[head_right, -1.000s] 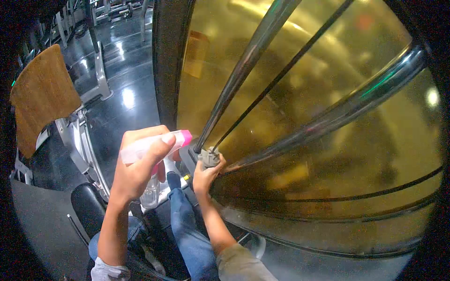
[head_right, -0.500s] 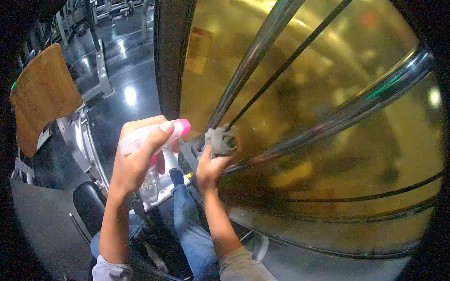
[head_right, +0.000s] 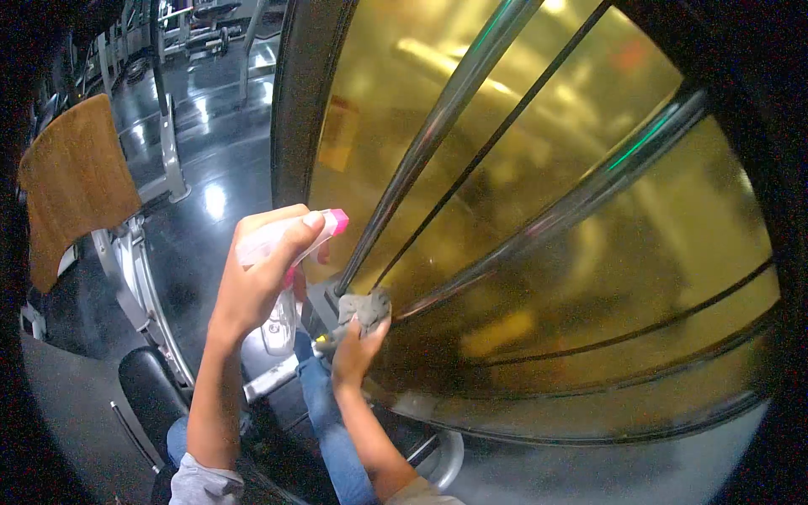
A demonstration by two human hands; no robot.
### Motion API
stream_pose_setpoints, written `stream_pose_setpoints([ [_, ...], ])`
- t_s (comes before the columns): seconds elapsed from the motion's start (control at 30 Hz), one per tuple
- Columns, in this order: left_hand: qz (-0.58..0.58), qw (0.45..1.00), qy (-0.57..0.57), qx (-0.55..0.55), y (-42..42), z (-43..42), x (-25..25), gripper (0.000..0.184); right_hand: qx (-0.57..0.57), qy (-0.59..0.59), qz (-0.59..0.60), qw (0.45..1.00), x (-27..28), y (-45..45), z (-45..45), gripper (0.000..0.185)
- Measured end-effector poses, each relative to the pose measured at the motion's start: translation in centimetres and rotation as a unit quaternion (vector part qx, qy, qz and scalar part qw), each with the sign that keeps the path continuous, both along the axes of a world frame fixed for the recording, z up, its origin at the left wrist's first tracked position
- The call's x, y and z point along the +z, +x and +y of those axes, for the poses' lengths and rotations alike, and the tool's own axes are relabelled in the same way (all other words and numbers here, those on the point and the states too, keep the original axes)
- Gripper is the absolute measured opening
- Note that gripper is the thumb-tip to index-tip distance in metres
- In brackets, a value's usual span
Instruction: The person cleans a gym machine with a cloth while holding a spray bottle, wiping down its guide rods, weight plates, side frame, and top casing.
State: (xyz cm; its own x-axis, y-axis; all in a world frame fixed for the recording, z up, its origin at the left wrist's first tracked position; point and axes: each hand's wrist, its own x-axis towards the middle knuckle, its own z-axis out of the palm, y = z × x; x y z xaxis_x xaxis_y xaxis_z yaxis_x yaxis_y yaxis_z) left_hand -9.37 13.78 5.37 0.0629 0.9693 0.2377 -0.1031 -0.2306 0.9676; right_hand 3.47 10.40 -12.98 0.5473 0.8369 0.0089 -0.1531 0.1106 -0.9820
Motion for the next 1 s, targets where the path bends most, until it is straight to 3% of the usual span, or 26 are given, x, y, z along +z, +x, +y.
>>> stream_pose_setpoints([
  [0.13, -0.016, 1.0, 0.024, -0.005, 0.2, 0.3, 0.8, 0.038, 0.03, 0.063, -0.044, 0.997, 2.2, 0.4, -2.2, 0.057],
  [0.47, -0.147, 0.979, 0.125, 0.063, 2.3, 2.0, 4.8, 0.037, 0.002, 0.176, -0.211, 0.961, 16.3, 3.3, 1.2, 0.052],
  [0.67, -0.137, 0.961, 0.217, 0.101, 4.5, 5.3, 10.5, 0.043, -0.011, 0.299, -0.243, 0.923, 20.0, 2.9, 4.1, 0.052],
  [0.77, -0.111, 0.968, 0.188, 0.124, 5.3, 7.7, 11.3, 0.048, 0.031, 0.331, -0.189, 0.924, 20.8, 2.8, 5.2, 0.051],
  [0.83, -0.115, 0.969, 0.173, 0.135, 5.8, 8.2, 11.5, 0.05, 0.007, 0.391, -0.213, 0.895, 21.6, 2.8, 6.1, 0.052],
  [1.0, -0.115, 0.967, 0.159, 0.161, 5.7, 8.3, 11.9, 0.054, 0.002, 0.389, -0.26, 0.884, 21.2, 3.5, 7.2, 0.056],
])
